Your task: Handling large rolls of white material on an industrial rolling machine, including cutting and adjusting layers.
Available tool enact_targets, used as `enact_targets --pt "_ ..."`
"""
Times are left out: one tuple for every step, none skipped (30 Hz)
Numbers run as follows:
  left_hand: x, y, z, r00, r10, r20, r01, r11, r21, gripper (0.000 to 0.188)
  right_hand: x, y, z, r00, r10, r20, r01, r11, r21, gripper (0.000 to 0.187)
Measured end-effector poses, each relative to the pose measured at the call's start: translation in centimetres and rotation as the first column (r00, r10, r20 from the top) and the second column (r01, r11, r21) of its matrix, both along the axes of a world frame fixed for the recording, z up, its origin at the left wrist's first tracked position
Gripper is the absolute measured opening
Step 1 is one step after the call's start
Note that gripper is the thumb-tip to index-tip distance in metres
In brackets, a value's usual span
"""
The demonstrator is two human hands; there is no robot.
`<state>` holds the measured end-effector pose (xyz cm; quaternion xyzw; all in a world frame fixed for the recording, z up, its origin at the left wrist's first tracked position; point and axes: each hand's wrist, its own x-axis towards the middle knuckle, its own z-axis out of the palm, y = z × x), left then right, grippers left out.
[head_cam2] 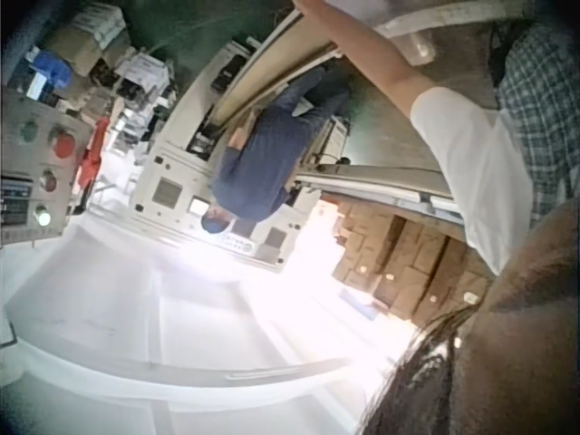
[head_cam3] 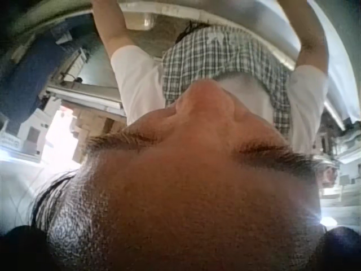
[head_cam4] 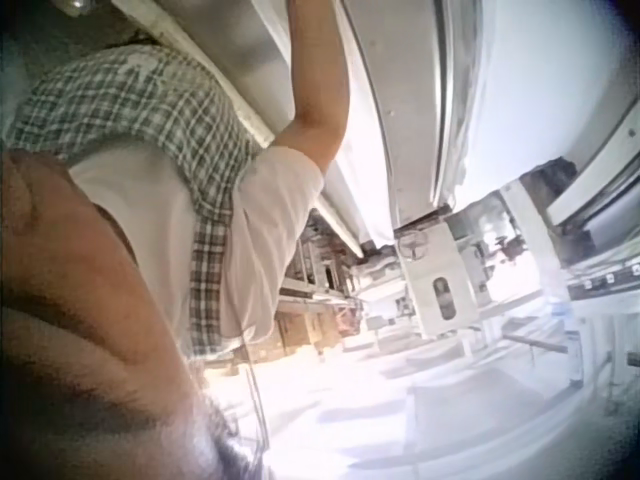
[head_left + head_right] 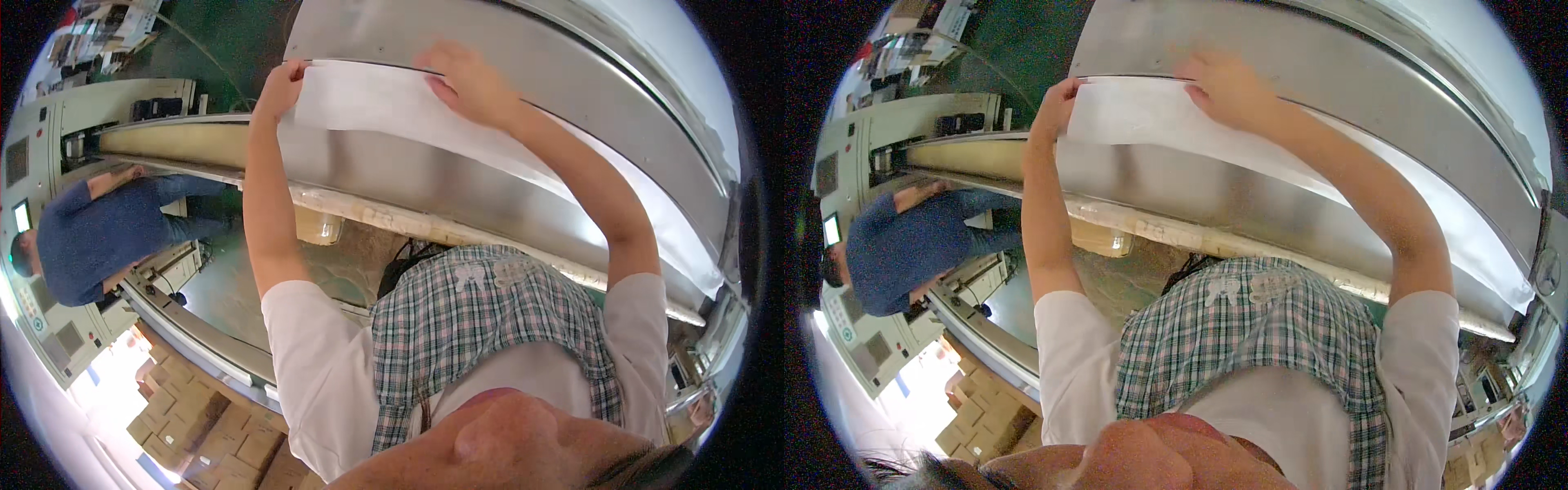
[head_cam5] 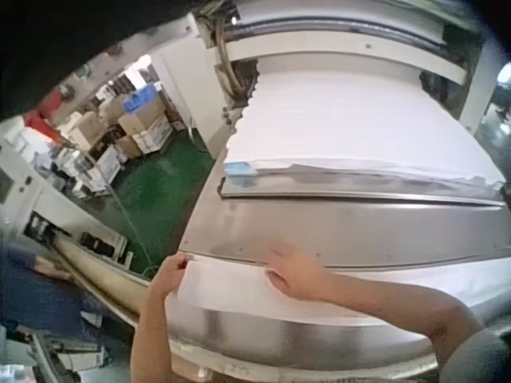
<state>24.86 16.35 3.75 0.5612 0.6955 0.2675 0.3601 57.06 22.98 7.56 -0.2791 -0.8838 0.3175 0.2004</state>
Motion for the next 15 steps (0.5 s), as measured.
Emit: enact_targets --pt "0.5 0.1 -0.4 0.999 0.031 0.023 -0.033 0.997 0.063 0.016 1.7 -0.8 -0.1 0.998 0.049 -0.028 -0.043 0.983 0.18 0.025" --pt "0.2 0.0 -0.5 1.0 0.02 0.023 -0.022 0.997 0.067 0.016 3.3 -1.7 0.3 0.993 0.108 -0.05 -0.083 0.93 0.359 0.028" --pt "-0.8 -0.4 -0.5 0.989 0.132 -0.064 -0.121 0.981 0.149 0.016 4.5 -2.7 0.6 0.993 0.102 -0.053 -0.076 0.93 0.36 0.028" --pt "-1.6 -0.7 -0.5 0.959 0.246 -0.141 -0.208 0.949 0.239 0.016 5.8 -3.8 1.1 0.994 0.112 -0.012 -0.103 0.945 0.311 0.033" --pt "0.0 -0.2 1.4 0.901 0.271 -0.339 -0.194 0.95 0.245 0.019 7.9 -4.6 1.3 0.994 0.096 0.048 -0.105 0.96 0.258 0.038" --pt "2.2 -0.1 3.5 0.912 0.241 -0.332 -0.162 0.955 0.248 0.019 9.5 -5.3 1.9 0.997 0.061 0.055 -0.073 0.962 0.262 0.038" --pt "5.1 -0.6 5.6 0.883 0.079 -0.462 0.13 0.906 0.404 0.023 10.9 -6.3 2.5 0.995 0.048 0.088 -0.066 0.974 0.218 0.041" --pt "7.5 -0.7 6.8 0.8 -0.039 -0.598 0.414 0.758 0.504 0.027 12.2 -7.0 3.3 0.992 0.036 0.124 -0.058 0.983 0.177 0.044" --pt "9.6 -0.5 6.1 0.807 -0.066 -0.587 0.435 0.739 0.514 0.027 13.7 -7.7 3.3 0.99 0.008 0.138 -0.031 0.985 0.169 0.047" --pt "11.7 -0.2 4.8 0.673 -0.095 -0.733 0.509 0.78 0.366 0.031 14.8 -8.3 3.2 0.987 -0.037 0.154 0.009 0.984 0.178 0.047" --pt "13.5 0.1 3.3 0.515 -0.133 -0.847 0.557 0.803 0.213 0.035 16.2 -8.9 2.8 0.987 -0.079 0.14 0.053 0.982 0.183 0.046" --pt "13.3 0.9 1.8 0.568 -0.185 -0.802 0.519 0.837 0.174 0.034 17.8 -9.4 2.5 0.982 -0.136 0.133 0.108 0.975 0.195 0.046" --pt "12.0 2.4 0.6 0.615 -0.238 -0.752 0.492 0.86 0.131 0.034 18.8 -9.5 2.0 0.964 -0.213 0.161 0.175 0.959 0.221 0.046" --pt "11.2 2.6 0.2 0.589 -0.295 -0.753 0.506 0.861 0.059 0.027 19.4 -9.2 1.3 0.964 -0.226 0.143 0.193 0.958 0.212 0.043" --pt "7.8 1.8 -2.5 0.479 -0.22 -0.85 0.583 0.804 0.12 0.025 19.9 -9.3 1.2 0.967 -0.227 0.119 0.199 0.958 0.204 0.041"
